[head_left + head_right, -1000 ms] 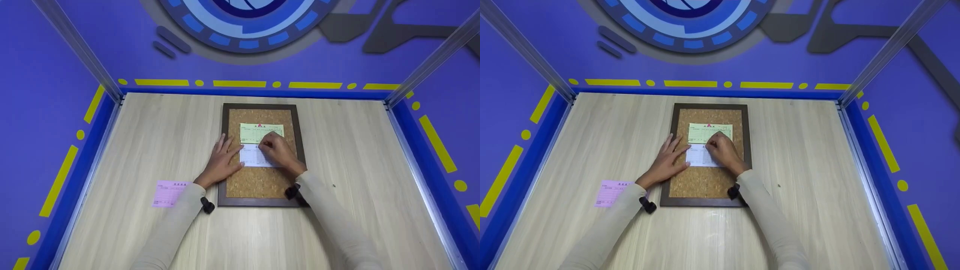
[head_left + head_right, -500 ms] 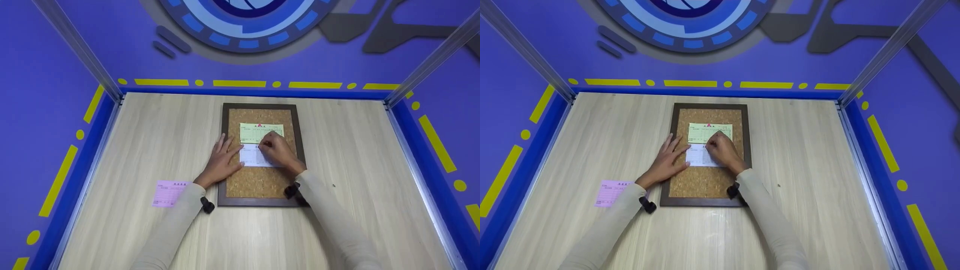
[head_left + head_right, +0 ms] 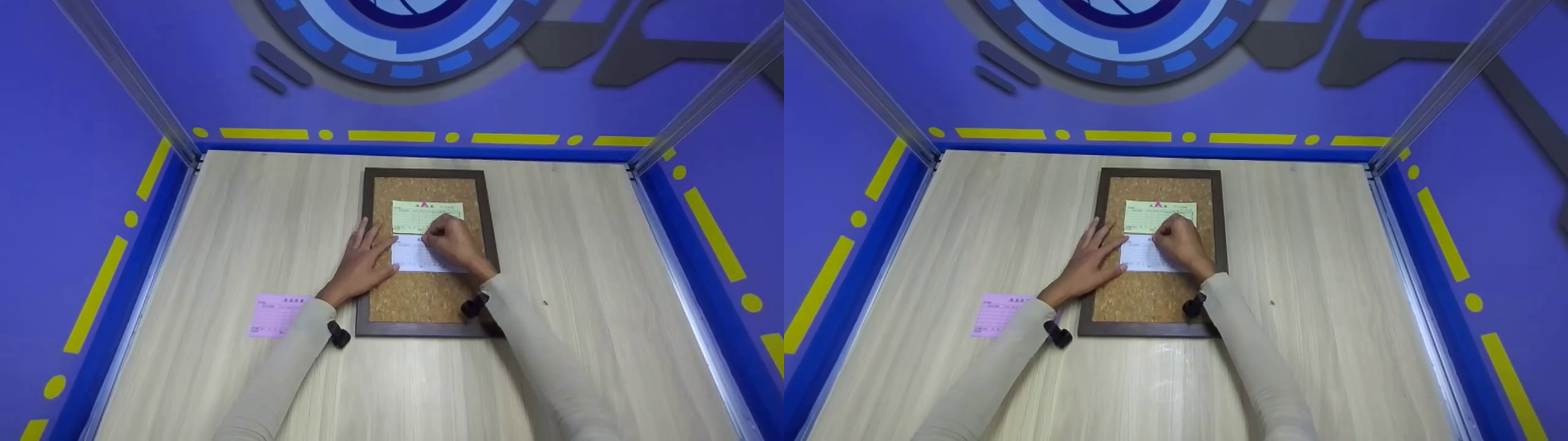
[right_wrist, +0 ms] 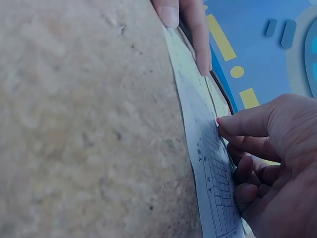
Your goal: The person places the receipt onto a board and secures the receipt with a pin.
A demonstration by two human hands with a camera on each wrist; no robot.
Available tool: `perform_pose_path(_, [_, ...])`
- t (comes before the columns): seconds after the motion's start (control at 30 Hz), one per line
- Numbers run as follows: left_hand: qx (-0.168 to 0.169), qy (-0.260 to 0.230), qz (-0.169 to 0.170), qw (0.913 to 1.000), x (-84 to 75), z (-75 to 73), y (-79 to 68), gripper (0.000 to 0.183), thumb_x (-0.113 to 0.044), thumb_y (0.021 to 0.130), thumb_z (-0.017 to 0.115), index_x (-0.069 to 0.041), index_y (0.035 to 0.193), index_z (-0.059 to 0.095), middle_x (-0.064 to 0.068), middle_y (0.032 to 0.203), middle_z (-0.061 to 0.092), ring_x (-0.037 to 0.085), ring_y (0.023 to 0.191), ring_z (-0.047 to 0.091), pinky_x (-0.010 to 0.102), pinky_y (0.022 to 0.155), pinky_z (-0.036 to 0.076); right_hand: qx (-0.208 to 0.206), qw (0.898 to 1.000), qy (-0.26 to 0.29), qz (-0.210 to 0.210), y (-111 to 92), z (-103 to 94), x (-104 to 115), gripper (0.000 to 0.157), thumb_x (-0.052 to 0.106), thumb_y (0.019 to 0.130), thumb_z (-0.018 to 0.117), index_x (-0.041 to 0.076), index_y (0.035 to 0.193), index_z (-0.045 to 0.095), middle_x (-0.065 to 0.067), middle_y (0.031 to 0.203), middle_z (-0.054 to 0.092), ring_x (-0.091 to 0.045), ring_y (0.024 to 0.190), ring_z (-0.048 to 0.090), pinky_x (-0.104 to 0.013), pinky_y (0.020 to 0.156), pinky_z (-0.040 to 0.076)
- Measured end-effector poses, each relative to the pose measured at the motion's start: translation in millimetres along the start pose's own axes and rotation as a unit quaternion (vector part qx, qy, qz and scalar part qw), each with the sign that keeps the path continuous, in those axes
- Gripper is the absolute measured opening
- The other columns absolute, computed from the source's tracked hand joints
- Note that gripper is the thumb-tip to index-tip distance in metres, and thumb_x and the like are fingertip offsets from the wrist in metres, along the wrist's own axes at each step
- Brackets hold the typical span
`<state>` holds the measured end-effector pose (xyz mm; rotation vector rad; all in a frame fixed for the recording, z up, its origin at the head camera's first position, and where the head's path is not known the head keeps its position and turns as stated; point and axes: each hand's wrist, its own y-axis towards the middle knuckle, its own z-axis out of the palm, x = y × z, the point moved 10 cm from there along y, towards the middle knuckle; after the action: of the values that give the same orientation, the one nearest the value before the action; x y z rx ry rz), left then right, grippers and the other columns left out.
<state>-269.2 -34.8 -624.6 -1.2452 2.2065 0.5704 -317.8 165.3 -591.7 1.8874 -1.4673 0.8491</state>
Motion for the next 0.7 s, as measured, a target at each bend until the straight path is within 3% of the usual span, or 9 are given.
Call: perform_pose_path(0.7, [-0.003,0.007,0.004,1.0000,-0.8,-0.4,-0.1,0.068,-0.049,0.104,0.069,-0.019,0.163,0.056,0.017,0.182,0.023,0.040,0.170,-0.006,0.062,0.134,0.001,-0.019,0.998,0.033,0.045,-0.6,0.5,-8.8,0.015,-0.003,0.089,0.081,0.002,0.076,0.078,-0.006,0.087,0.070,-0.019,0.086,0.059,-0.033,0.081,0.048])
